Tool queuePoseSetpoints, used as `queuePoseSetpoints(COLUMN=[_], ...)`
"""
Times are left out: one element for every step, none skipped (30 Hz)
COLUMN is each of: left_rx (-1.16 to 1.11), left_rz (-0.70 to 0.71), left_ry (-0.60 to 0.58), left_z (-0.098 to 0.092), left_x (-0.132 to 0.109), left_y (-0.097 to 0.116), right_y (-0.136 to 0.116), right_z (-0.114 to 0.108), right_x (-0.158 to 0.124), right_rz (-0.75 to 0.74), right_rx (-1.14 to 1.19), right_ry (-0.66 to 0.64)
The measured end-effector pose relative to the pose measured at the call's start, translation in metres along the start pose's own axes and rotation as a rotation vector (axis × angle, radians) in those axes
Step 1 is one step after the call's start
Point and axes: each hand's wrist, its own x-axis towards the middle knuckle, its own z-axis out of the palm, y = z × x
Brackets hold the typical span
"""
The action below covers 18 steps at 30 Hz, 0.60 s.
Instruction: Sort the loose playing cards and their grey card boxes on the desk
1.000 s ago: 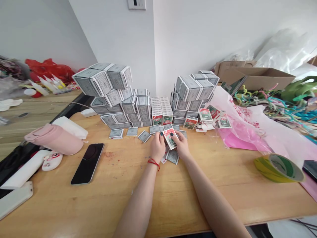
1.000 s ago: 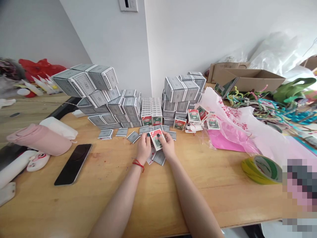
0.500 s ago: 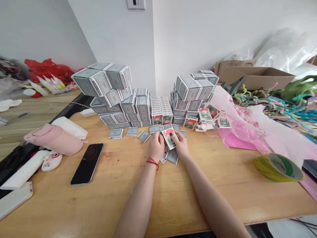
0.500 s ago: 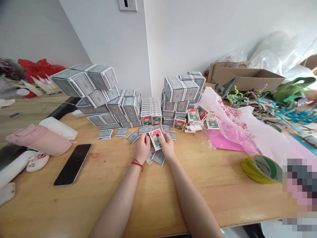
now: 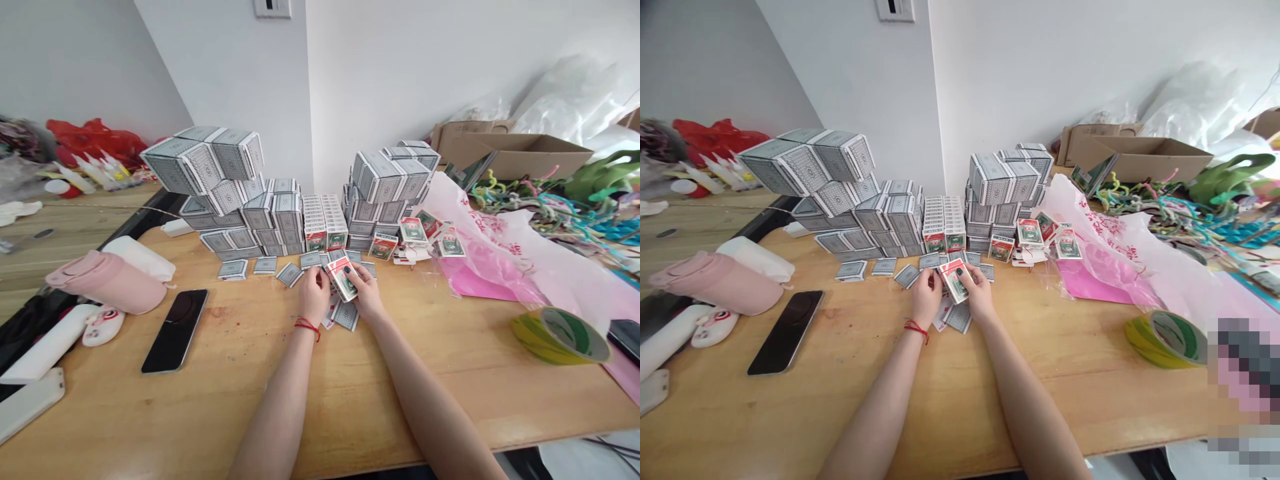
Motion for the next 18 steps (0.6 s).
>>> queuePoseSetpoints(left_rx=[-0.012,-0.031,-0.066,-0.129,-0.225,-0.348,-0.487,-0.626,-0.734,-0.798,-0.841,-0.868,-0.891,-0.917,-0.952,-0.993,-1.037,-1.081], left_rz=[-0.023,-0.053,-0.087,-0.128,-0.176,-0.227,-0.274,-0.319,-0.350,-0.374,-0.398,-0.421,-0.446,-0.473,-0.501,-0.533,-0.568,-0.603], left_ry=[0.003,0.003,-0.003,-0.011,-0.023,-0.042,-0.070,-0.101,-0.136,-0.163,-0.179,-0.188,-0.187,-0.182,-0.181,-0.183,-0.188,-0.201], left_z=[-0.0003,-0.0005,-0.0007,-0.0006,-0.0005,-0.0003,0.0000,0.0002,0.0002,0.0001,-0.0001,-0.0004,-0.0008,-0.0012,-0.0015,-0.0018,-0.0020,-0.0023], left_x=[0.0005,0.0011,0.0017,0.0023,0.0029,0.0035,0.0040,0.0045,0.0050,0.0054,0.0058,0.0063,0.0068,0.0074,0.0081,0.0087,0.0094,0.0100], left_y=[-0.0008,-0.0016,-0.0021,-0.0022,-0.0018,-0.0009,0.0005,0.0021,0.0037,0.0050,0.0058,0.0060,0.0056,0.0048,0.0037,0.0027,0.0017,0.0010], right_y=[-0.0002,-0.0002,-0.0001,0.0001,0.0004,0.0008,0.0011,0.0013,0.0013,0.0012,0.0009,0.0005,0.0000,-0.0006,-0.0012,-0.0017,-0.0020,-0.0022], right_z=[0.0004,0.0007,0.0008,0.0007,0.0003,-0.0003,-0.0010,-0.0016,-0.0021,-0.0024,-0.0025,-0.0024,-0.0021,-0.0017,-0.0014,-0.0011,-0.0010,-0.0012], right_x=[-0.0004,-0.0006,-0.0005,-0.0002,0.0003,0.0010,0.0017,0.0023,0.0028,0.0030,0.0031,0.0028,0.0025,0.0020,0.0016,0.0012,0.0011,0.0011], right_rz=[-0.002,-0.002,0.001,0.004,0.006,0.008,0.009,0.009,0.010,0.012,0.013,0.013,0.015,0.016,0.017,0.019,0.021,0.022], right_rx=[0.001,-0.002,-0.006,-0.007,-0.006,-0.002,0.004,0.010,0.014,0.019,0.025,0.031,0.035,0.037,0.037,0.036,0.033,0.032], right_ry=[-0.007,-0.012,-0.011,-0.006,0.000,0.004,0.008,0.010,0.008,0.004,-0.001,-0.005,-0.008,-0.009,-0.006,-0.003,-0.001,0.000])
